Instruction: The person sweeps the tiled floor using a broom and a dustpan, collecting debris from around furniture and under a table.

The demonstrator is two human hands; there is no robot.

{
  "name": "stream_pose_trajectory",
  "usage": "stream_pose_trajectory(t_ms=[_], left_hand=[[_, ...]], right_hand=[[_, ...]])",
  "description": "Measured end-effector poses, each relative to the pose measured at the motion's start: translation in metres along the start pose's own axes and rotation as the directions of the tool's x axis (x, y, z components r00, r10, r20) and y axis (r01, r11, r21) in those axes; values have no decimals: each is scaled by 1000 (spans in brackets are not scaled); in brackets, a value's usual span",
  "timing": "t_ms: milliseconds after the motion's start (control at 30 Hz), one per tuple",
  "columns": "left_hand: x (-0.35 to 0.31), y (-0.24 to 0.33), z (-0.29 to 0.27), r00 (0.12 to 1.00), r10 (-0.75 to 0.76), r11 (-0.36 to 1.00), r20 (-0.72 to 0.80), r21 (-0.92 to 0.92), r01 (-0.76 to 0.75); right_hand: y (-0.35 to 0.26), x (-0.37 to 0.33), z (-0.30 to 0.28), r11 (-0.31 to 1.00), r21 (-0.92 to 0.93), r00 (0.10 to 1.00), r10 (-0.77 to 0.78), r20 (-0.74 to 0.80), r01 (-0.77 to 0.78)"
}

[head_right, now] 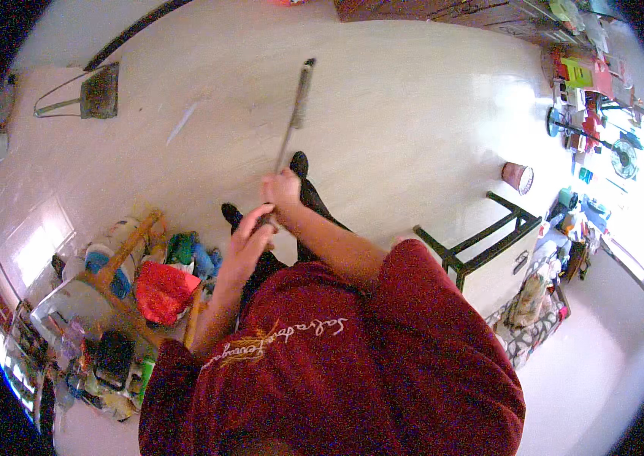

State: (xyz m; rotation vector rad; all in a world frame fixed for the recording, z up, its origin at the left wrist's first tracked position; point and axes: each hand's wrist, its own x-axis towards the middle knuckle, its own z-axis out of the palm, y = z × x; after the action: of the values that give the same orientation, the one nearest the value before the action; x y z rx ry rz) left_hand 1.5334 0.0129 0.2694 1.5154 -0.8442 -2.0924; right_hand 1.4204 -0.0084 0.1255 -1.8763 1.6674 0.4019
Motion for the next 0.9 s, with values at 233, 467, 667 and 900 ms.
stream_pose_trajectory(t_ms=[233, 467, 667, 900], left_hand=[[55, 7, 58, 961, -17, 970, 275, 238, -51], [94, -54, -1, 958, -285, 954, -17, -98, 282], [121, -63, -66, 959, -268, 944, -97, -225, 241], [114, -45, -170, 921, -262, 953, -287, -227, 200]], right_hand=[[290, 58, 49, 622, 776, 982, 190, -18, -106], [356, 152, -58, 136, 842, 780, 476, 406, -521], [298, 216, 77, 847, 347, 915, 380, 138, -404], [-21, 135, 39, 704, 498, 862, 397, 316, -506]])
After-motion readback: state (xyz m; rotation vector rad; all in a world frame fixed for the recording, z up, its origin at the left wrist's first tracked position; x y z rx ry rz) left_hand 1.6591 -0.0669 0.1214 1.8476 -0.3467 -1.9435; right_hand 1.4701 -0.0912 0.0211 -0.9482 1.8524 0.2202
